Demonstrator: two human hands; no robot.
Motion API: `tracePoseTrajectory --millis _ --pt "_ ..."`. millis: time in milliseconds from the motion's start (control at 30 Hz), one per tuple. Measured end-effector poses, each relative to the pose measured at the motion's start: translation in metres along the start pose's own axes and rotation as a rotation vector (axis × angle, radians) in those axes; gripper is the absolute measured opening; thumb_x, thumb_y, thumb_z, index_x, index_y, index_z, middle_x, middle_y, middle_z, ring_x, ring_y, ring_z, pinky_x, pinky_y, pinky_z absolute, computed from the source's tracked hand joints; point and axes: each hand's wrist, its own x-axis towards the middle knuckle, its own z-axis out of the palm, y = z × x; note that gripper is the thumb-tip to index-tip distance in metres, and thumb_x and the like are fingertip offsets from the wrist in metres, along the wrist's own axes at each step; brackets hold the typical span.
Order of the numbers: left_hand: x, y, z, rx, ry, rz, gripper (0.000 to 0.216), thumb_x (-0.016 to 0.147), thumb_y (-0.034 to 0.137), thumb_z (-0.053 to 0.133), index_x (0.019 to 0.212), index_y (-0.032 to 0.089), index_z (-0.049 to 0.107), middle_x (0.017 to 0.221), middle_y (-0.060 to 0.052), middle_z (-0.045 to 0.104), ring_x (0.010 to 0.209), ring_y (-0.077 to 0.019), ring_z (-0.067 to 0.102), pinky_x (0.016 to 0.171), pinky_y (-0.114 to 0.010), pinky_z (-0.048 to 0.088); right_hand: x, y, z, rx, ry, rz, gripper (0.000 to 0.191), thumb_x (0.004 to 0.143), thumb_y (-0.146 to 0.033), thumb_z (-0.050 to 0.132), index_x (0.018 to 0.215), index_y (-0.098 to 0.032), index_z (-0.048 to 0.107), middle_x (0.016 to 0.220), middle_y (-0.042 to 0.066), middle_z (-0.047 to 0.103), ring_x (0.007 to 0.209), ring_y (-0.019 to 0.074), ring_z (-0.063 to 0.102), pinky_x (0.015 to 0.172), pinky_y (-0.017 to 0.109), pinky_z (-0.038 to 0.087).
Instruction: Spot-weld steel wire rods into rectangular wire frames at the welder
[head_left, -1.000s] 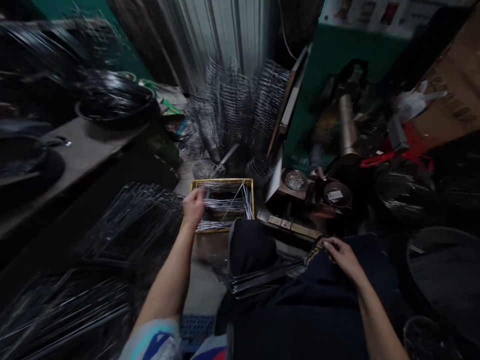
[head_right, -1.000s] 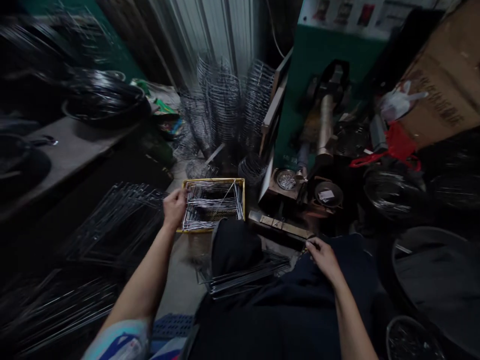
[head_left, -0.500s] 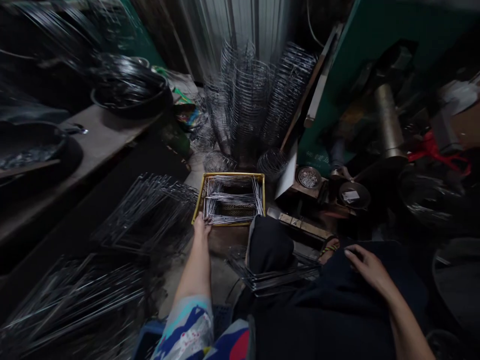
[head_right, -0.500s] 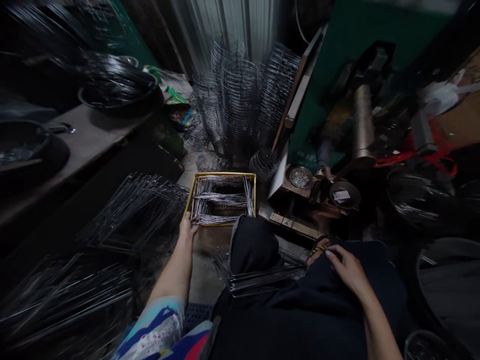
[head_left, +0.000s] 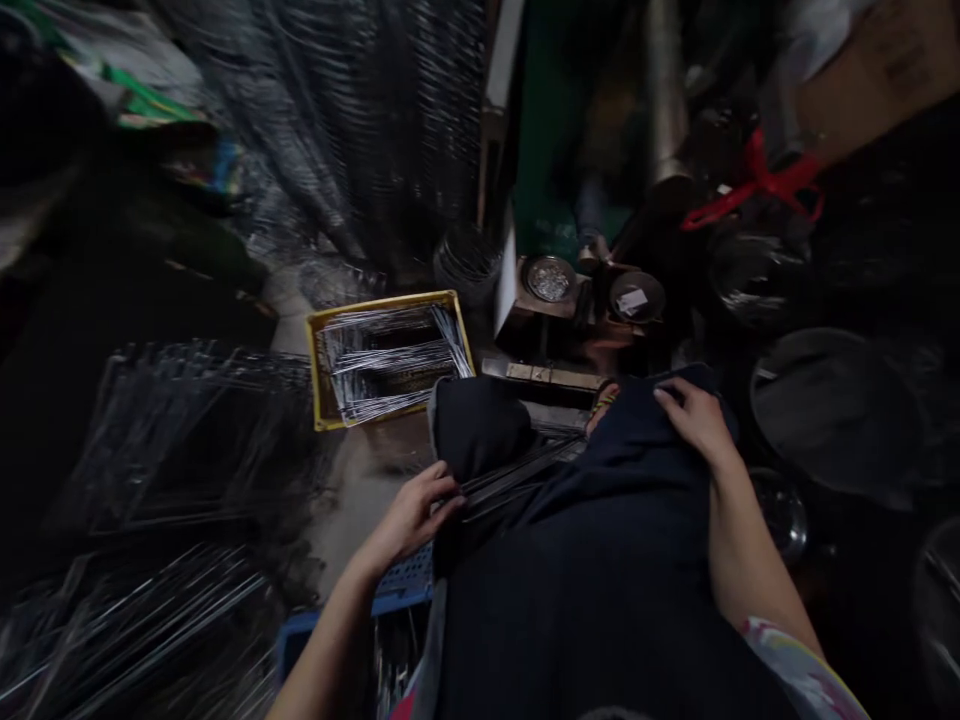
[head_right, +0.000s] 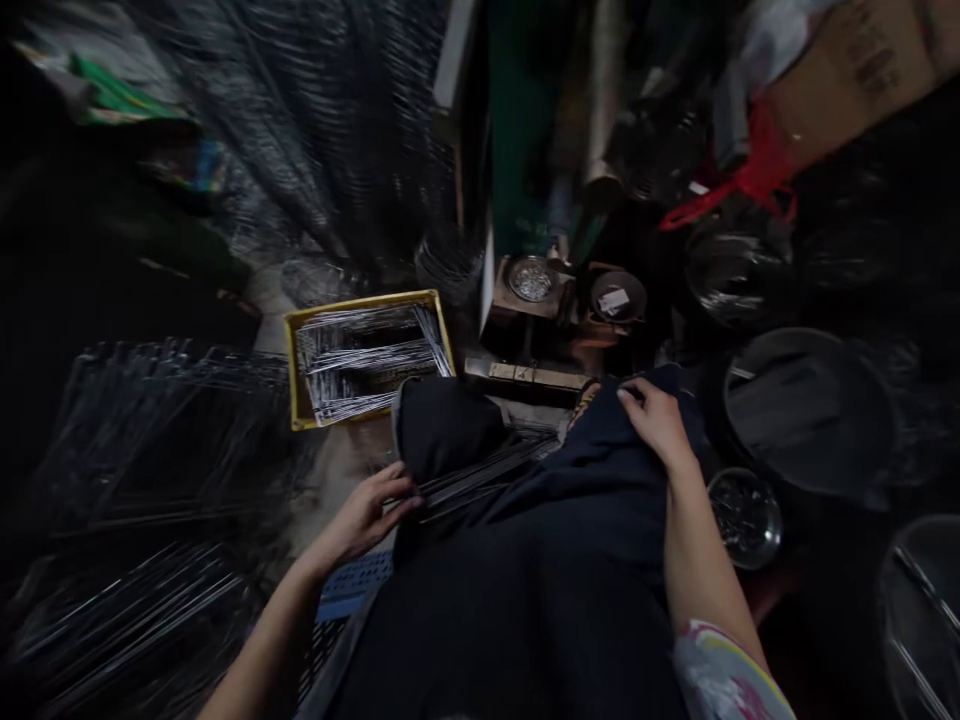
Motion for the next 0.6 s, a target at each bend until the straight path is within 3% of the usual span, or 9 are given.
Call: tracePoseTrajectory --millis 67,233,433,533,600 --pt "0.003 0.003 0.005 0.084 0.071 -0.017 0.02 0.092 0.034 0.049 0.083 0.019 0.059 0.084 -0.004 0.055 0.076 -0.017 0.053 0.07 -0.027 0.042 -0.002 0.006 -0.002 0.037 0.017 0.013 0.033 0.086 -0.044 0.052 0.097 -0.018 0.069 0.074 0.006 0.07 0.062 0.018 0.06 0.064 0.028 0.043" --pt "0.018 0.001 0.004 0.22 0.022 0.008 0.027 0.091 0.031 0.046 0.067 0.02 0.049 0.072 -0.002 0.049 0.062 -0.015 0.049 0.059 -0.026 0.038 -0.019 0.026 -0.013 0.122 0.124 0.026 0.029 0.086 -0.041 0.054 0.096 -0.018 0.069 0.066 0.003 0.068 0.059 0.0174 0.061 0.063 0.027 0.044" --pt "0.044 0.031 0.001 0.378 0.077 0.055 0.023 0.091 0.031 0.043 0.071 0.022 0.046 0.075 -0.002 0.048 0.064 -0.0162 0.049 0.061 -0.028 0.038 -0.044 0.08 -0.032 0.252 0.306 0.147 0.029 0.086 -0.041 0.055 0.095 -0.016 0.068 0.065 0.002 0.065 0.056 0.0162 0.062 0.058 0.026 0.045" --pt "0.068 0.034 -0.008 0.481 0.189 -0.018 0.019 0.086 0.037 0.045 0.072 0.023 0.043 0.072 -0.003 0.051 0.066 -0.02 0.051 0.062 -0.03 0.038 -0.054 0.11 -0.035 0.258 0.359 0.237 0.031 0.086 -0.042 0.056 0.096 -0.015 0.067 0.07 0.003 0.067 0.057 0.0165 0.062 0.059 0.027 0.047" --pt "0.085 0.028 -0.017 0.474 0.226 -0.144 0.018 0.082 0.039 0.044 0.071 0.025 0.042 0.062 -0.001 0.051 0.058 -0.0201 0.051 0.058 -0.03 0.037 -0.06 0.126 -0.033 0.247 0.374 0.288 0.032 0.086 -0.042 0.054 0.097 -0.015 0.068 0.072 0.004 0.068 0.058 0.017 0.063 0.061 0.028 0.048"
